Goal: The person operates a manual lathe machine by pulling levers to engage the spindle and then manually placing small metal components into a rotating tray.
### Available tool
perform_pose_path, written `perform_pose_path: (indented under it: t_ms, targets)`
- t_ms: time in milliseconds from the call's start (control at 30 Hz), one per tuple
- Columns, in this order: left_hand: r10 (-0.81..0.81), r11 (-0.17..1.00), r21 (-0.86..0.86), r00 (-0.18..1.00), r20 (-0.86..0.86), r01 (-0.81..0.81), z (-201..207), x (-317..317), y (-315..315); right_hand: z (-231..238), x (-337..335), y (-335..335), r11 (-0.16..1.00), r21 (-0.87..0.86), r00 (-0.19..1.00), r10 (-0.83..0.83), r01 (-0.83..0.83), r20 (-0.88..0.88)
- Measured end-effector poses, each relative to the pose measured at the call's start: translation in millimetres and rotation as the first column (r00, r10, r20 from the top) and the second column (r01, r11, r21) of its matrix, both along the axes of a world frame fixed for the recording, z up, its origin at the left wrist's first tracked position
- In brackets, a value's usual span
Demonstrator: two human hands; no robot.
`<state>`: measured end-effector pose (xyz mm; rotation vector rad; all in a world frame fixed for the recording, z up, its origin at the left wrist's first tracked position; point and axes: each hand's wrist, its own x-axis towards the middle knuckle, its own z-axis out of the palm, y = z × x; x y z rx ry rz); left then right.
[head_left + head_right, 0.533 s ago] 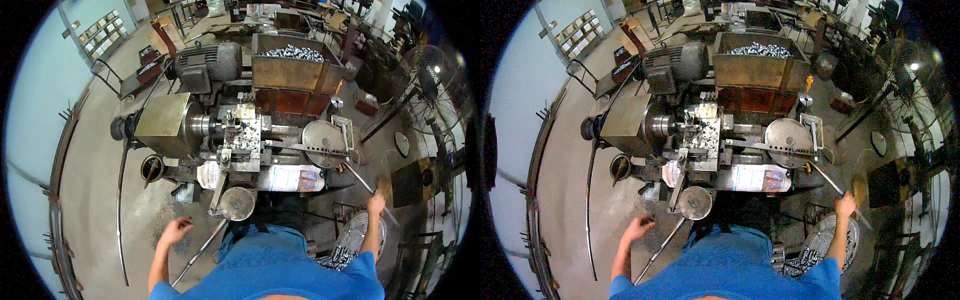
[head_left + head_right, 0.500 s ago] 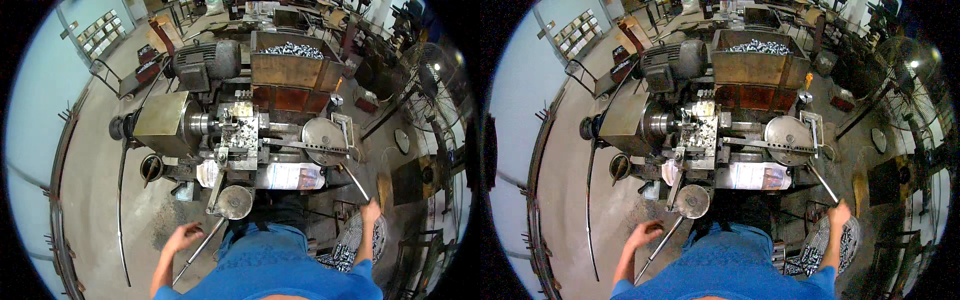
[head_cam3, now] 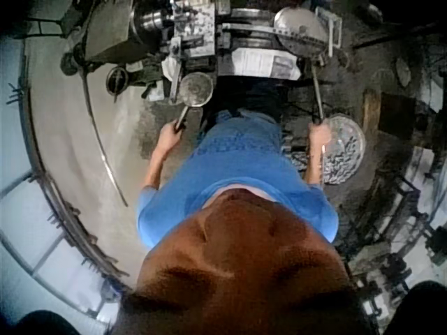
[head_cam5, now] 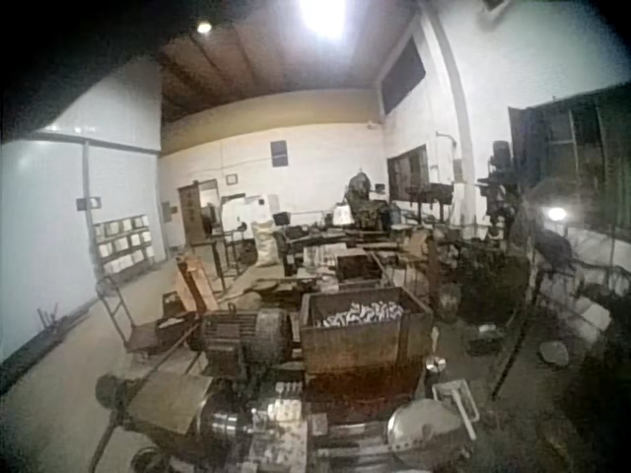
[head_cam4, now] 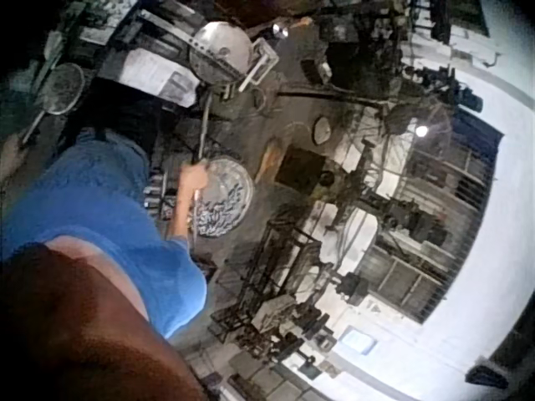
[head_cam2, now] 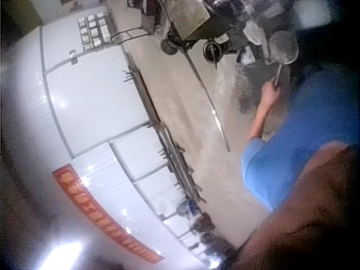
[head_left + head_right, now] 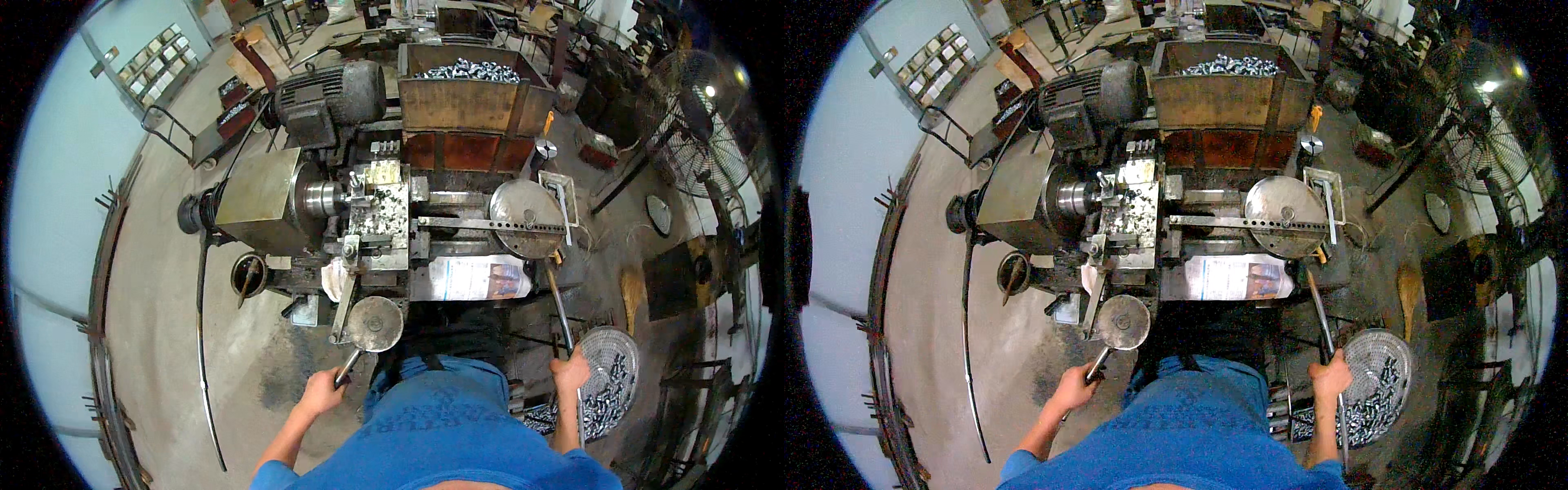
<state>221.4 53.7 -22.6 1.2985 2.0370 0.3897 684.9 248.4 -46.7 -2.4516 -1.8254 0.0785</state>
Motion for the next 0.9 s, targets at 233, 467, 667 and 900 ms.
perform_pose_path:
  t_ms: [233,467,667,900]
  targets:
    - [0.038,0.997,-0.067,0.999,0.013,-0.037,5.6,2.2,-1.4,-7.7,31.6,35.3,0.999,-0.044,0.994,0.008,-0.003,0.107]
    - [-0.078,0.993,-0.08,0.994,0.082,0.084,-3.4,2.2,2.7,-32.0,140.6,209.7,0.959,0.237,0.877,0.024,-0.156,0.48]
    - [0.077,0.995,-0.102,0.783,0.617,-0.018,18.7,-9.1,17.2,-21.7,95.0,270.7,0.983,0.173,0.957,-0.103,0.057,0.269]
    - [0.274,0.961,0.078,0.874,-0.402,-0.266,-59.4,-157.8,35.2,-74.4,20.8,132.5,0.884,0.399,0.938,0.319,-0.245,-0.131]
